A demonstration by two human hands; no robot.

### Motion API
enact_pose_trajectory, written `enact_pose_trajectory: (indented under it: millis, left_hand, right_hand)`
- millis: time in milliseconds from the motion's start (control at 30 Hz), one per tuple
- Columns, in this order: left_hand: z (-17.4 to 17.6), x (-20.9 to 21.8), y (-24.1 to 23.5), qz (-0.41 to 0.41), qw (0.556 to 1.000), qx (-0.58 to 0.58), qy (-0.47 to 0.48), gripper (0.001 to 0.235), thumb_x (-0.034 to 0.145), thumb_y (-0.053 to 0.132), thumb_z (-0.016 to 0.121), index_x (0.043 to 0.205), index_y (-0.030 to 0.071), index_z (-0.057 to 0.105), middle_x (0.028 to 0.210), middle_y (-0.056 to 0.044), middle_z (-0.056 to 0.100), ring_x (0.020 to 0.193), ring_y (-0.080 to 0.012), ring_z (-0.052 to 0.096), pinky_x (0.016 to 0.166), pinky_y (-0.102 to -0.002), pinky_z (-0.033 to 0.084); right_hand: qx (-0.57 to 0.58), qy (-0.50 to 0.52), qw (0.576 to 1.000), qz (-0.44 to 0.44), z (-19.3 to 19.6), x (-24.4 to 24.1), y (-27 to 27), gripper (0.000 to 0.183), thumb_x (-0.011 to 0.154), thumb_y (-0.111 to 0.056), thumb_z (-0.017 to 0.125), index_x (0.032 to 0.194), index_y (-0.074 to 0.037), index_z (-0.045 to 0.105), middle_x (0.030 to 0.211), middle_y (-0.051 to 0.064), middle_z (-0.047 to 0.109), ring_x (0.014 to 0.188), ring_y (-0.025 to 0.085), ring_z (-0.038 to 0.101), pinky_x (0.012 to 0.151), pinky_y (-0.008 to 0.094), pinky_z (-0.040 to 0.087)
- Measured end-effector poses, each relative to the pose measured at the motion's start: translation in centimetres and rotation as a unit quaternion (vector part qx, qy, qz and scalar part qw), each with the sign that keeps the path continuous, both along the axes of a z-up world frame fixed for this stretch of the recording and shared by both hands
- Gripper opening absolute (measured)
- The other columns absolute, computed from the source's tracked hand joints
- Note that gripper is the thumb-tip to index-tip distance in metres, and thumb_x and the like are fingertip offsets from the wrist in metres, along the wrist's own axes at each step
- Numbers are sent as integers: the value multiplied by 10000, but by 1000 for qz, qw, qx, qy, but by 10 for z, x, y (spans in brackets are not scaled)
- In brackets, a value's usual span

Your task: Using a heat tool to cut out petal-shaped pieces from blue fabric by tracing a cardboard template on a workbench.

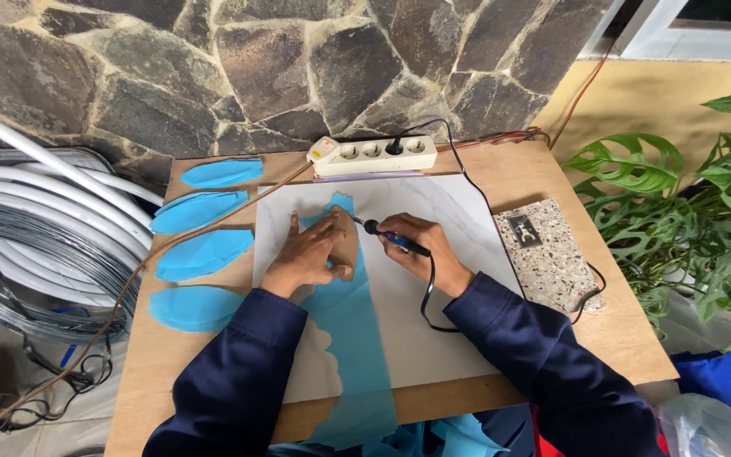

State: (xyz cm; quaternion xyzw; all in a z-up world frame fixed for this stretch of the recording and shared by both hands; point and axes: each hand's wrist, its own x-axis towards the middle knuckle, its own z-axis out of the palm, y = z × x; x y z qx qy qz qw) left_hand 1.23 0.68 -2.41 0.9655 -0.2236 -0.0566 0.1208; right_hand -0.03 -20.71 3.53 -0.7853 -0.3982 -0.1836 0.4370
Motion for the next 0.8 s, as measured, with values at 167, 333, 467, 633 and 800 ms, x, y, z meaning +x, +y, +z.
enact_pose_trajectory:
  millis: [167, 333, 467, 633, 800]
  left_hand:
    - [-1, -1, 0, 0, 1000, -11, 4, 556, 746, 493, 604, 1164, 149, 476, 1401, -123, 304, 1315, -246, 254, 993, -694, 15]
    - [-4, 2, 0, -2, 1000, -17, -8, 549, 737, 490, 615, 1154, 156, 487, 1388, -118, 327, 1305, -242, 280, 991, -696, 22]
    - [2, -2, -3, -1, 1000, -17, -18, 528, 734, 467, 627, 1131, 139, 510, 1367, -137, 354, 1299, -256, 292, 988, -701, 19]
    - [7, -4, -4, 3, 1000, -16, -18, 539, 729, 463, 626, 1139, 133, 511, 1366, -129, 365, 1311, -242, 276, 991, -696, 3]
    - [4, -2, -5, -1, 1000, -13, -24, 537, 727, 446, 643, 1135, 122, 512, 1350, -120, 385, 1302, -247, 289, 999, -690, 29]
  right_hand:
    - [-14, -16, 1000, -2, -1, -8, 0, 81, 802, -27, 564, 840, -28, 636, 760, 148, 632, 654, 304, 630, 550, 308, 496]
    - [-26, -27, 999, -8, 1, -14, 0, 76, 808, -39, 563, 836, -29, 633, 757, 139, 630, 660, 296, 635, 556, 302, 500]
    - [-28, -30, 999, -2, -1, -21, 0, 74, 816, -45, 564, 846, -19, 627, 753, 144, 622, 677, 294, 632, 571, 298, 500]
    - [-31, -35, 999, -6, 7, -32, 5, 78, 814, -49, 564, 843, -14, 627, 738, 141, 616, 668, 282, 627, 574, 292, 498]
    - [-43, -47, 998, -15, 16, -44, 10, 85, 815, -52, 558, 844, -22, 632, 726, 149, 616, 648, 294, 623, 561, 301, 497]
